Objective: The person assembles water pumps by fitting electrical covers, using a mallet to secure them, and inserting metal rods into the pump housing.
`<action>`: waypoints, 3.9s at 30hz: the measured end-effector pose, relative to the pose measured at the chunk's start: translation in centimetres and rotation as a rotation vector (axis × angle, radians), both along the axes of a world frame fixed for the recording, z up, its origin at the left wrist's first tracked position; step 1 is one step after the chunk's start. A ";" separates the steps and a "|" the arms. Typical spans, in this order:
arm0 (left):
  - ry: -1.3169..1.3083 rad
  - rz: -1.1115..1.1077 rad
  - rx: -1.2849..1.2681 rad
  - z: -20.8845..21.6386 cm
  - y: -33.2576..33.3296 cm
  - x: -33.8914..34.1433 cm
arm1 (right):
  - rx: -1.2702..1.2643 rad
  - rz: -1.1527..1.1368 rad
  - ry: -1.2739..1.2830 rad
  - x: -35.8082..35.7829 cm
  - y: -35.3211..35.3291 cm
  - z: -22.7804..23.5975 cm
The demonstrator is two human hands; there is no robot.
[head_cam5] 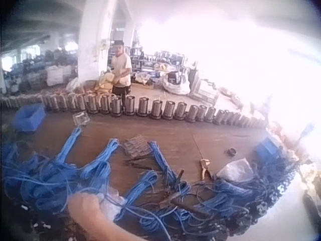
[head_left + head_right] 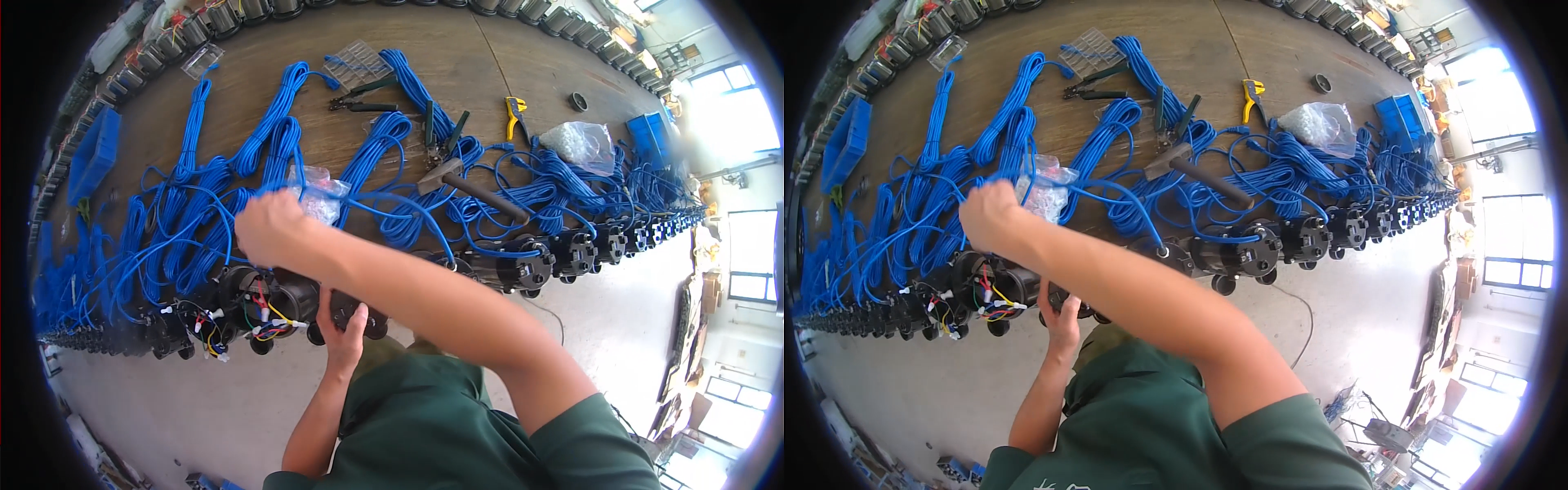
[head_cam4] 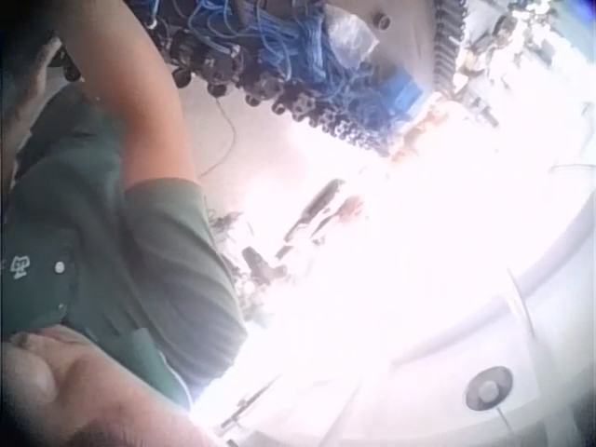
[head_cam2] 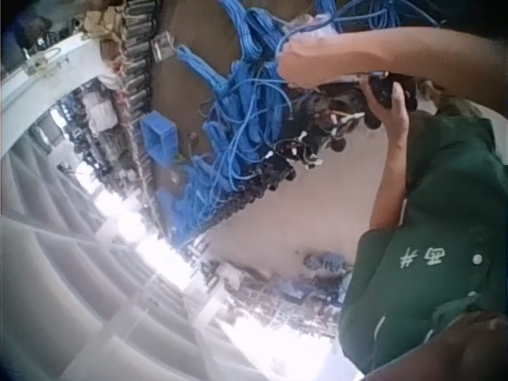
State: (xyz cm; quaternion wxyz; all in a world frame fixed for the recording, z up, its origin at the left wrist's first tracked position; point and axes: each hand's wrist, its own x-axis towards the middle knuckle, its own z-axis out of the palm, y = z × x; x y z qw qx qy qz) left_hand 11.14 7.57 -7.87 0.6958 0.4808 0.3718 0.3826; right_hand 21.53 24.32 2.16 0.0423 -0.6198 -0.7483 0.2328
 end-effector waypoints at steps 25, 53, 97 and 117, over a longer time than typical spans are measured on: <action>0.121 -0.017 0.186 0.0 1.3 0.3 | -0.420 -0.650 -0.200 29.3 -13.5 -7.8; 0.138 0.048 0.274 0.4 1.4 0.2 | -0.015 -0.576 0.297 7.6 -27.4 4.7; 0.247 -0.008 0.591 -1.1 1.7 -1.2 | -0.123 -0.468 0.334 2.9 -23.9 5.6; 0.281 0.018 0.559 -1.2 -0.6 -1.9 | 0.036 -0.684 0.489 6.2 -29.4 8.9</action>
